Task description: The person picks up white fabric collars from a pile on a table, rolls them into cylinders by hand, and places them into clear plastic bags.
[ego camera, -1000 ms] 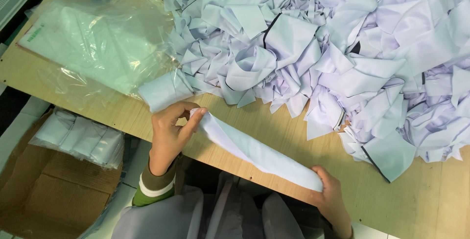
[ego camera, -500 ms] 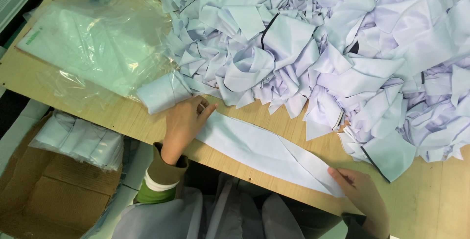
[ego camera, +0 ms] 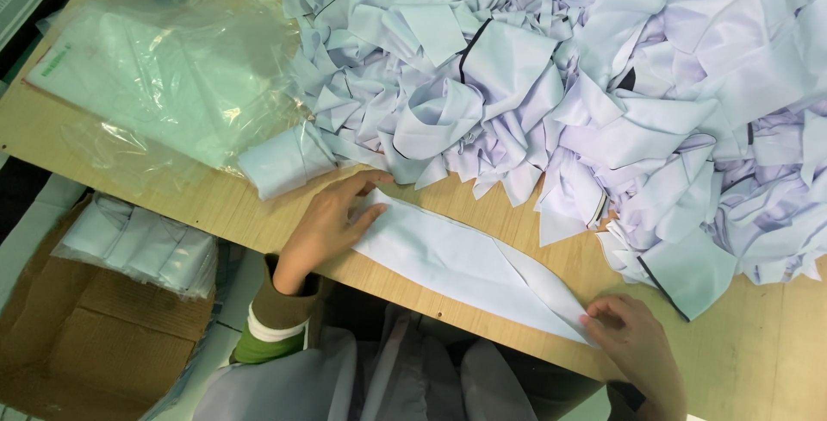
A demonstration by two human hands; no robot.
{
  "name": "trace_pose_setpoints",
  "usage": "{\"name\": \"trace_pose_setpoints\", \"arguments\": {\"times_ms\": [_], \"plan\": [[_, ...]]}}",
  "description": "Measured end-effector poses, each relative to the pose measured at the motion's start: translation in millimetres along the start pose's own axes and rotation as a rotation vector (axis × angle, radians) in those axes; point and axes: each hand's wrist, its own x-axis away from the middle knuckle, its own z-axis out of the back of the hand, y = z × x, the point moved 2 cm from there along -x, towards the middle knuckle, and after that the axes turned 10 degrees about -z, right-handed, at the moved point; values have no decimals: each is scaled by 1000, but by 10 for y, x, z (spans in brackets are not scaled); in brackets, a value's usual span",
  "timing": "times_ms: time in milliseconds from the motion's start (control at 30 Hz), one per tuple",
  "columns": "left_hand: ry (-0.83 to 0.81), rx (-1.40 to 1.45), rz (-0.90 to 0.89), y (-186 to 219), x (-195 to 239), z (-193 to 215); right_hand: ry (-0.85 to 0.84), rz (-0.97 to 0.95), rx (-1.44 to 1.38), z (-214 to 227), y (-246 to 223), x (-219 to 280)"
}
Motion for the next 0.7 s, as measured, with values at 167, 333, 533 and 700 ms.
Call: {"name": "trace_pose_setpoints", "arguments": {"times_ms": [167,333,533,700], "plan": [[34,-25,68,-43,-41,-147,46,-65,-52,6,221,-40],[110,-148,-78,84,-11,-205,238,-27,-59,-22,222,-40],[105,-300,-207,290,304,-183,446,395,-58,-291,45,123],[73,-437,-264,235,497,-380,356,517,-86,-480,-186,119]]}}
